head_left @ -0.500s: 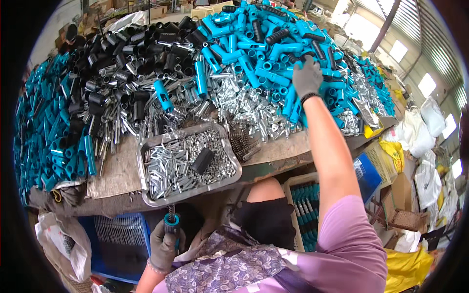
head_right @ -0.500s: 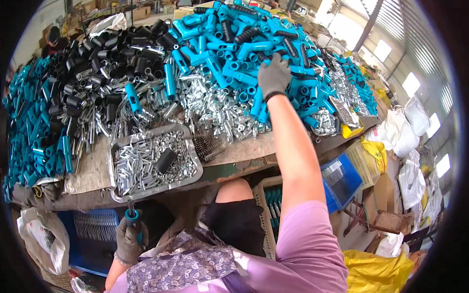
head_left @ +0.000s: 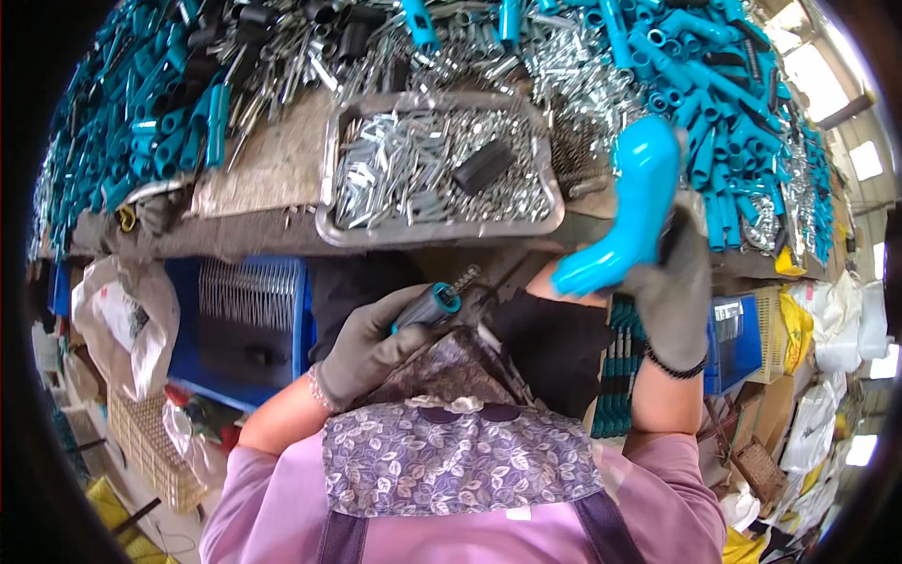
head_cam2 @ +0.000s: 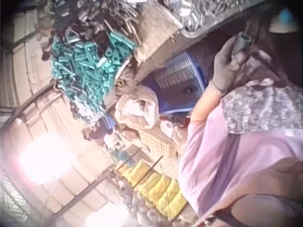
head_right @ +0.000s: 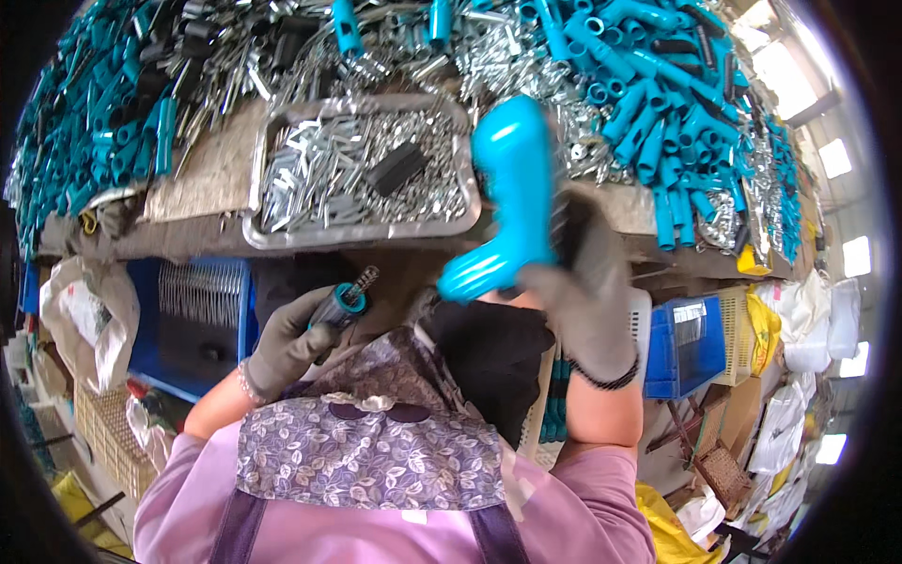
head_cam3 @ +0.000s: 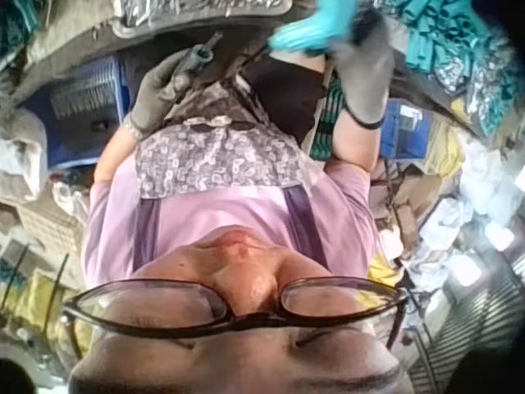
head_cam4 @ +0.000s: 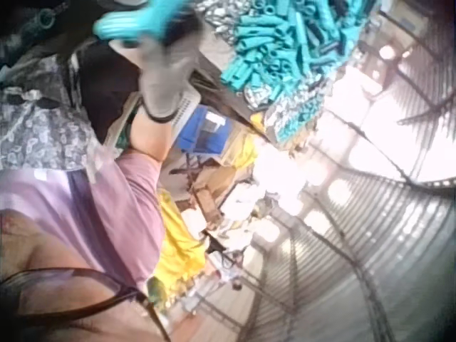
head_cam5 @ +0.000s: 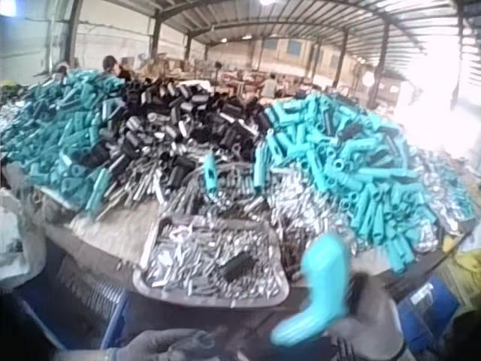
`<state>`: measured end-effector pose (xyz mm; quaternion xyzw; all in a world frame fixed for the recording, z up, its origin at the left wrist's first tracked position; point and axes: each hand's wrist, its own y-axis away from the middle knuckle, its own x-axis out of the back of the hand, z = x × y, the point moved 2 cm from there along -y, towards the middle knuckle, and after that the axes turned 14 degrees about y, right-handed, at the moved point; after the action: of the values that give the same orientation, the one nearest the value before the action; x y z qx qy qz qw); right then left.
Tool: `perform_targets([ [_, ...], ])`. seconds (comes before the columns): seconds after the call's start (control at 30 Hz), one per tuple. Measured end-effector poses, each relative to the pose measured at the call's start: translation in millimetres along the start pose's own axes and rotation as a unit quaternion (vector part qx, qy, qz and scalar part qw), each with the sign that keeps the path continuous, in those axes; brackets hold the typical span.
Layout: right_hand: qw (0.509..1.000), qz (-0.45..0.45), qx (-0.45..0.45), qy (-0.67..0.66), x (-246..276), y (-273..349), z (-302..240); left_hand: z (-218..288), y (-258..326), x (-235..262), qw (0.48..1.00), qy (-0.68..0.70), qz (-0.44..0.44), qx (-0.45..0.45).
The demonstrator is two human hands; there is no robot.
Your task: Assembling various metal and plastic mechanical components, including screws and housing pieces, at a factory workbench.
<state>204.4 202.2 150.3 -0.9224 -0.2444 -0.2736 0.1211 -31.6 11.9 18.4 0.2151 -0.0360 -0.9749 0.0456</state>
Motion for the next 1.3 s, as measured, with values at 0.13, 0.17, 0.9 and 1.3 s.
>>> perform_targets([
  [0.13,0.987,-0.069,0.101,-0.102,-33.9,20.2,9.5,0.5,11.7,-12.3,1.0,-0.022,0.007,0.007],
  [0.17,0.99,-0.078,0.116,0.0,-34.9,18.3,11.6,-0.4,17.0,-12.8,1.0,-0.021,0.001,0.009],
  [0.9,0.851,-0.061,0.343,0.394,-20.6,87.4,19.7,15.5,33.9,-48.0,0.938,-0.342,-0.058,-0.003],
  [1.3,0.936,0.025,0.223,-0.273,-20.7,111.2,37.1,-34.4,3.8,-57.2,0.988,-0.089,-0.047,0.12],
])
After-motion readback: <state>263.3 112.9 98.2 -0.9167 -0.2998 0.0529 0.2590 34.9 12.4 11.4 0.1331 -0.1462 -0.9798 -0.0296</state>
